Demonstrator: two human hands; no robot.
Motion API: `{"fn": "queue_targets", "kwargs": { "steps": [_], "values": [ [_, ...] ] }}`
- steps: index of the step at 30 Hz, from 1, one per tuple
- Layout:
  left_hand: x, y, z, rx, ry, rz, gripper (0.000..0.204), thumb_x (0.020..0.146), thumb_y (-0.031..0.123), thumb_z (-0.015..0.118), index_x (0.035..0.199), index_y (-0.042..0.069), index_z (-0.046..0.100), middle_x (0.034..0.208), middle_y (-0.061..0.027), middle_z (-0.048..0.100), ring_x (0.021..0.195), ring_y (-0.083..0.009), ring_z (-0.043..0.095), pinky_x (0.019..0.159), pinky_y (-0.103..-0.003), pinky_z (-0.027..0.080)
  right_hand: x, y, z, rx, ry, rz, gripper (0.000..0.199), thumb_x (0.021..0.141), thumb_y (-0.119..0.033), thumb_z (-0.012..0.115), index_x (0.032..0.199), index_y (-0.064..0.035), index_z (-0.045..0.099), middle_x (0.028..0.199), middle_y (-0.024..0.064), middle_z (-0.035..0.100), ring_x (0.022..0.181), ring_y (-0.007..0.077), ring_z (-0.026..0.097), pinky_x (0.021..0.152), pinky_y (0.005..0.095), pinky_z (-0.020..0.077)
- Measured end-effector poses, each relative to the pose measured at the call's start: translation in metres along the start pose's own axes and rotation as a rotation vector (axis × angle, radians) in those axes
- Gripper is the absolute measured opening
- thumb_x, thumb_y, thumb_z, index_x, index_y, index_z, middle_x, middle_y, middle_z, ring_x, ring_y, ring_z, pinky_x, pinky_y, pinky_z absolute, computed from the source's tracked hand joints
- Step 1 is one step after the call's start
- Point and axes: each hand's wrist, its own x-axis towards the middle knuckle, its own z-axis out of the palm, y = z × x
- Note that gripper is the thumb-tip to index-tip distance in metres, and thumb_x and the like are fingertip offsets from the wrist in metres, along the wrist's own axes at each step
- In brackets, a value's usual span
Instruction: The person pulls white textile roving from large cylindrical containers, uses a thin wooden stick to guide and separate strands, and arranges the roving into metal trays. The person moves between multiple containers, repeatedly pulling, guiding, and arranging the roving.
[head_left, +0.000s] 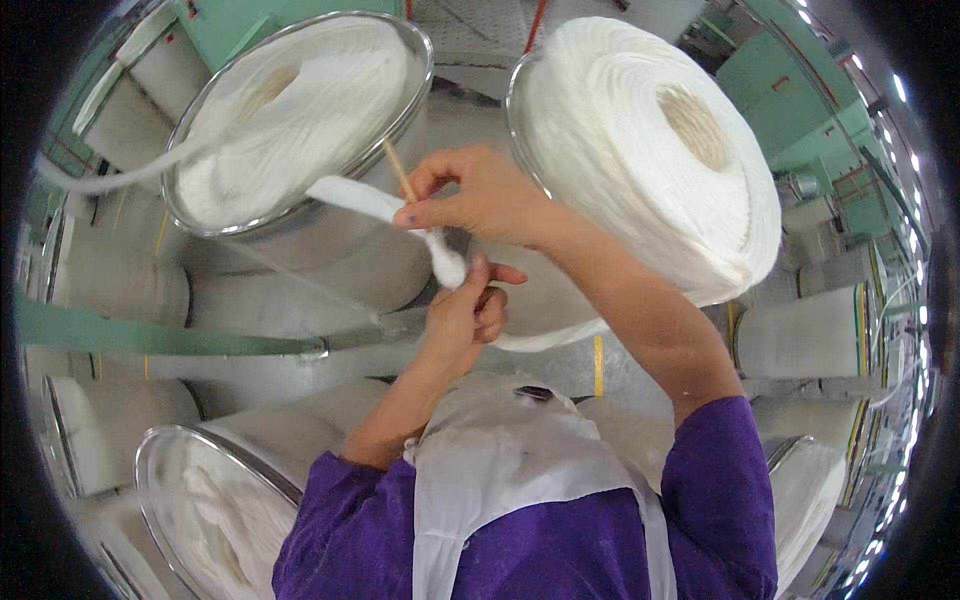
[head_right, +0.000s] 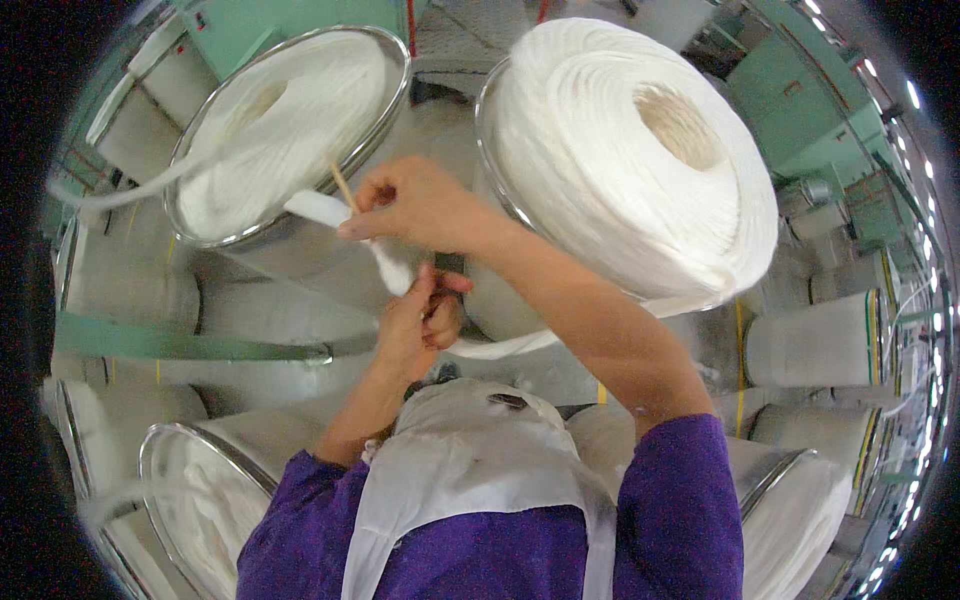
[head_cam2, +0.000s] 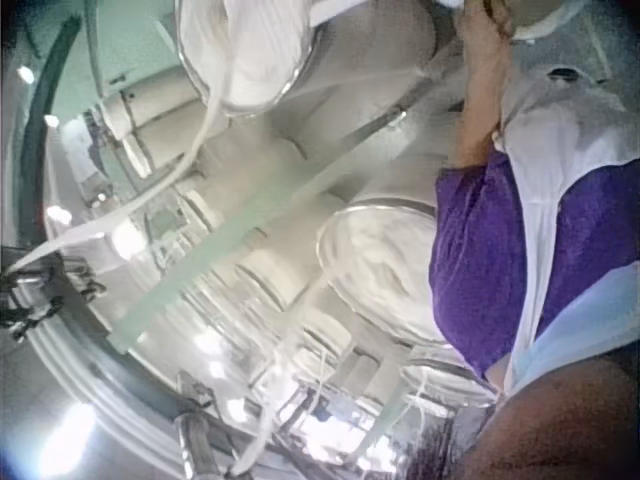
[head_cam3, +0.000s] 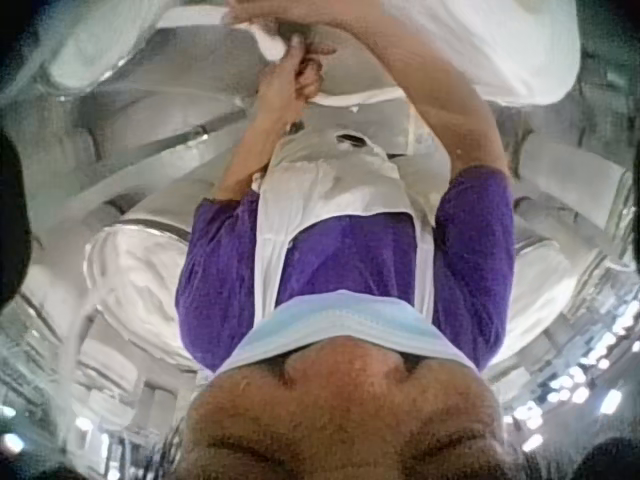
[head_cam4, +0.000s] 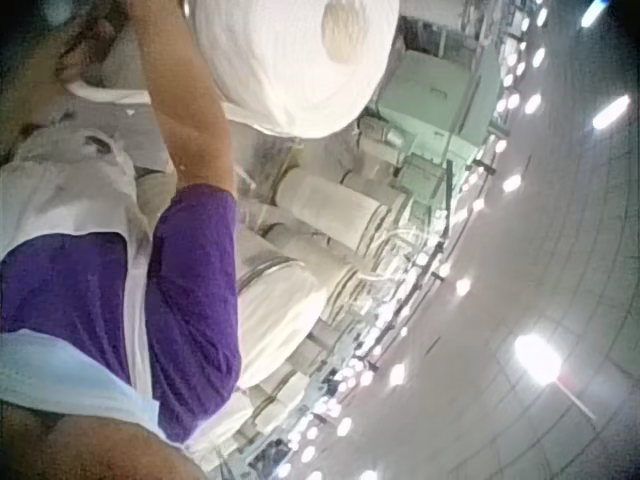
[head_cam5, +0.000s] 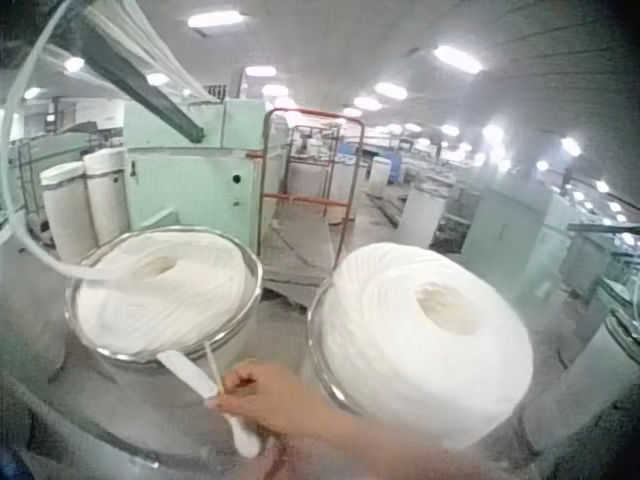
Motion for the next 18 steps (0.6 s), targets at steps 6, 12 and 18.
{"fn": "queue_targets", "kwargs": {
  "steps": [6, 12, 18],
  "values": [
    [0.006, -0.006, -0.021, 0.086, 0.127, -0.016, 0.042, 0.098, 0.046, 0.043, 0.092, 0.007, 0.058, 0.053, 0.0059, 0.028, 0.046, -0.0071, 0.025, 0.041, -0.024, 0.018, 0.031, -0.015, 0.028, 0.122, 0.404, 0.087, 0.026, 0.082, -0.026, 0.070, 0.087, -0.0007, 0.069, 0.079, 0.0093, 0.067, 0.073, 0.0143, 0.059, 0.066, 0.0302, 0.0470],
    [0.026, -0.031, -0.063, 0.087, 0.012, -0.008, 0.015, 0.094, 0.023, 0.051, 0.087, 0.010, 0.049, 0.061, 0.0063, 0.032, 0.046, -0.0056, 0.027, 0.041, -0.022, 0.023, -0.004, -0.071, 0.000, 0.401, 0.710, -0.439, 0.013, 0.087, -0.017, 0.061, 0.083, -0.0047, 0.062, 0.079, 0.0064, 0.064, 0.072, 0.0139, 0.059, 0.064, 0.0304, 0.0451],
    [0.061, -0.070, -0.124, 0.291, 0.227, -0.048, 0.040, 0.095, 0.027, 0.053, 0.125, 0.004, 0.039, 0.106, -0.0054, 0.044, 0.090, -0.0149, 0.043, 0.077, -0.031, 0.038, -0.249, -0.055, 0.004, -0.467, 0.837, -0.211, 0.014, 0.082, -0.022, 0.067, 0.078, -0.0096, 0.063, 0.073, 0.0072, 0.061, 0.069, 0.0286, 0.060, 0.059, 0.0395, 0.0455]
  ]
}}
